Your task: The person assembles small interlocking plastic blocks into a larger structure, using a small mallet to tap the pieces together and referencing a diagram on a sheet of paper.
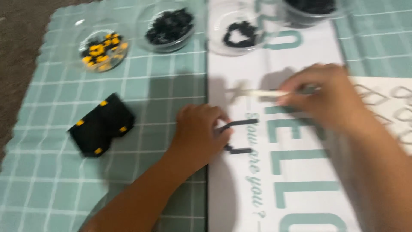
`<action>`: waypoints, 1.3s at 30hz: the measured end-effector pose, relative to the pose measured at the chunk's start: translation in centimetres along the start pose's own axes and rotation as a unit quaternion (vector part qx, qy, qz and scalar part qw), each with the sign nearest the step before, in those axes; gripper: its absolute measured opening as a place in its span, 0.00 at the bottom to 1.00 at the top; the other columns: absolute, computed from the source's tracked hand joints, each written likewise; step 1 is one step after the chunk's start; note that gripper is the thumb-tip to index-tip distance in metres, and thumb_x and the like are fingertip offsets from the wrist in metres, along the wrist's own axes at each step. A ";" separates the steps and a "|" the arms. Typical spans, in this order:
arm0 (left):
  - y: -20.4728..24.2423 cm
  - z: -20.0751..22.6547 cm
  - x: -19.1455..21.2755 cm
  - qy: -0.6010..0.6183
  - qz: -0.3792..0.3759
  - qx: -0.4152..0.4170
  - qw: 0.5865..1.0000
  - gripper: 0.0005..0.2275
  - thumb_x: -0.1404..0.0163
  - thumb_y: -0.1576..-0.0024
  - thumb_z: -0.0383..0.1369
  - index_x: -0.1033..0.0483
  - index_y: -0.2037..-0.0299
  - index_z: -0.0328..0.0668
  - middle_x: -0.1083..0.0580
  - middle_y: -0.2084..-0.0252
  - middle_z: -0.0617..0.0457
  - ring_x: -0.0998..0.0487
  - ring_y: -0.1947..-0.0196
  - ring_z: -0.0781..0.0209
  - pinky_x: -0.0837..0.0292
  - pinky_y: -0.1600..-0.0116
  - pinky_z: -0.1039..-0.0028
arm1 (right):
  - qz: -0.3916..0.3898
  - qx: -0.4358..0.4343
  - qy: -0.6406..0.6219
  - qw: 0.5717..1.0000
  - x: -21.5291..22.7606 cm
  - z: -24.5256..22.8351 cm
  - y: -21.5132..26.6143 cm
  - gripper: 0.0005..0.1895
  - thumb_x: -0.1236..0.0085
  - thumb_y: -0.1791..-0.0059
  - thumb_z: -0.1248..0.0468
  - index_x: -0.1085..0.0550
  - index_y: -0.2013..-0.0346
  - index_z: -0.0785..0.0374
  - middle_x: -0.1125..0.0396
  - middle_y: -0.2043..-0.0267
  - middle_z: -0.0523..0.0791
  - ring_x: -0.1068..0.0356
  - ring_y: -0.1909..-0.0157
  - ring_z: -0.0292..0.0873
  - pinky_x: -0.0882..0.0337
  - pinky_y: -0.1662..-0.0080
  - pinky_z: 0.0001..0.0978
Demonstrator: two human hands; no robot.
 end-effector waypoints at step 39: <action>3.6 6.1 -0.7 -0.027 0.009 -0.296 0.955 0.03 0.48 0.50 0.27 0.25 0.67 0.39 0.28 0.72 0.52 0.33 0.72 0.57 0.36 0.70 0.70 | -0.009 -0.383 0.251 0.889 4.5 7.2 0.6 0.19 0.53 0.52 0.66 0.24 0.52 0.41 0.29 0.62 0.40 0.31 0.64 0.54 0.33 0.64 0.45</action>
Point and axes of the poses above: each hand's wrist, its own y-axis away from the middle knuckle, its own x-axis out of the back of the hand, z = x × y, the point moved 7 cm from there along -y, towards the middle knuckle
